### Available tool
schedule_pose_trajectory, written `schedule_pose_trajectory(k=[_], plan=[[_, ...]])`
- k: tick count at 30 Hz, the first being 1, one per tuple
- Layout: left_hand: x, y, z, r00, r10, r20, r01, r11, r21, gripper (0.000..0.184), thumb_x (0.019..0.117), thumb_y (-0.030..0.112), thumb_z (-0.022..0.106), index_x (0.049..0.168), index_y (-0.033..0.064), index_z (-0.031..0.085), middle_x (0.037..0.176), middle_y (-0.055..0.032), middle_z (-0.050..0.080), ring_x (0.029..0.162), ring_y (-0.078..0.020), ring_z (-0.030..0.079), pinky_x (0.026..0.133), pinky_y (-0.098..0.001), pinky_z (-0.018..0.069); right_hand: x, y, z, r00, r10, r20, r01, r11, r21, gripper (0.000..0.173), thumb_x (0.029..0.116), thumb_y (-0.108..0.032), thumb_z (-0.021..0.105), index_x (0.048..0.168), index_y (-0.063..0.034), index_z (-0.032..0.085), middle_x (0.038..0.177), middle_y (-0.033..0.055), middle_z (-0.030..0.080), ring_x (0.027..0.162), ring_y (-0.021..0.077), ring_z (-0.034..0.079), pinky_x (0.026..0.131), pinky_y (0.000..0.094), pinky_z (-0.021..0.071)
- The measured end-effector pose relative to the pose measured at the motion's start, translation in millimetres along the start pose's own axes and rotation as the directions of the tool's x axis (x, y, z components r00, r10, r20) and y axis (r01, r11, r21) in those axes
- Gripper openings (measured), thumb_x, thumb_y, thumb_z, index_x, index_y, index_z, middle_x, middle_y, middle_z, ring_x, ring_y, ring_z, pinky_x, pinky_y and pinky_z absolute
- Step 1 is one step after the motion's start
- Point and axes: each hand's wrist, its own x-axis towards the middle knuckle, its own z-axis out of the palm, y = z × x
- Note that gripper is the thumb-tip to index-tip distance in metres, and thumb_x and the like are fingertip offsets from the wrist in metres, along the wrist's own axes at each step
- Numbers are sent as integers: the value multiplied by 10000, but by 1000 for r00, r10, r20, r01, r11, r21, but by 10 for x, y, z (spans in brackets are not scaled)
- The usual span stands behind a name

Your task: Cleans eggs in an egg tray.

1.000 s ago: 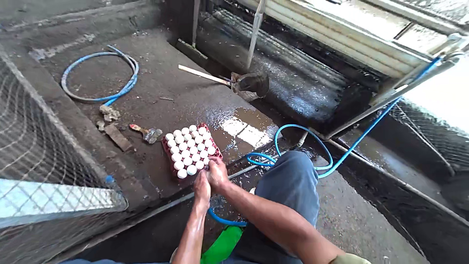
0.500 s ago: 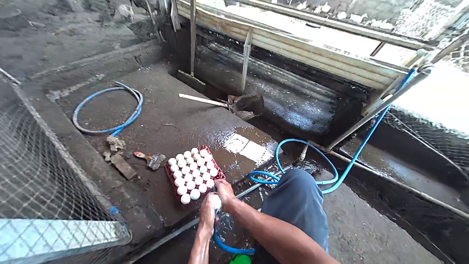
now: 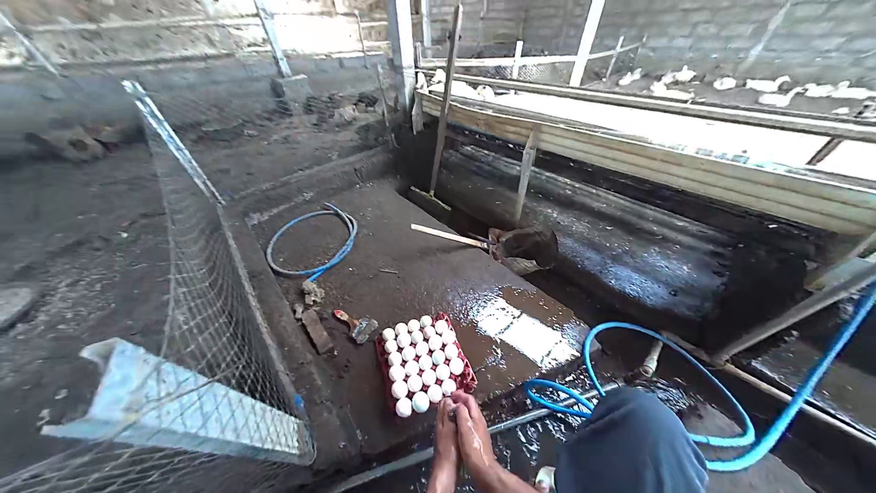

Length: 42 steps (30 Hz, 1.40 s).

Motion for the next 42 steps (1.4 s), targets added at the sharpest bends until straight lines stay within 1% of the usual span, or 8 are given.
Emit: schedule_pose_trajectory(k=[4,16,20,26,34,36,39,42], plan=[[-156,302,4,996,-67,58,62,994,85,471,1107,167,259,1397,-131,480,1456,-316,472,1373,-361,455,1171,-475,333,106,-268,-35,973,225,-43,-220,970,101,393,1078,-159,432,1414,35,490,1316,272,587,1213,356,578,1035,526,457],[-198,308,-17,994,-45,98,30,990,141,439,1104,100,257,1358,-167,497,1398,-342,516,1333,-376,497,1158,-465,351,-148,-216,-52,998,42,-37,-40,999,34,436,1049,-129,369,1405,72,521,1335,286,594,1246,355,581,1070,517,445],[-178,325,34,981,-164,109,158,986,60,460,1104,240,353,1423,-86,416,1307,-310,533,1119,-346,561,938,-504,476,200,-197,-110,937,335,-98,-318,934,161,469,1077,-166,450,1502,24,389,1395,300,529,1249,386,556,1034,559,450],[-114,193,61,1000,18,24,-19,999,26,511,1110,219,276,1422,-151,440,1490,-325,437,1405,-369,429,1190,-477,312,-5,-196,-50,996,17,-82,-14,999,34,495,1049,-139,370,1498,68,378,1430,313,504,1325,374,523,1119,510,418],[-184,228,7,989,16,146,-36,989,141,482,1107,160,260,1383,-165,484,1443,-338,489,1371,-380,474,1176,-474,338,-55,-224,-123,997,33,-71,-32,999,17,441,1056,-109,388,1436,105,456,1384,317,541,1290,371,545,1103,493,432],[-133,224,87,995,-9,99,-8,985,171,453,1080,225,257,1149,-55,605,1135,-189,609,1019,-231,588,859,-376,491,92,-281,-165,979,178,-98,-170,981,92,455,1053,-117,426,1468,69,414,1380,312,535,1269,376,546,1068,524,439],[-115,142,78,996,4,91,-12,996,88,547,1106,237,219,1382,-144,498,1446,-311,498,1365,-360,479,1167,-484,343,-14,-263,-147,993,114,-36,-111,991,78,427,1059,-137,442,1422,86,471,1311,299,585,1202,345,589,1039,493,470],[-210,249,55,991,-96,89,82,986,148,521,1122,275,247,1346,-77,560,1301,-240,609,1178,-285,594,1009,-440,473,69,-203,-190,989,131,-67,-124,986,111,416,1032,-106,465,1399,88,491,1326,296,573,1206,346,579,1031,502,469]])
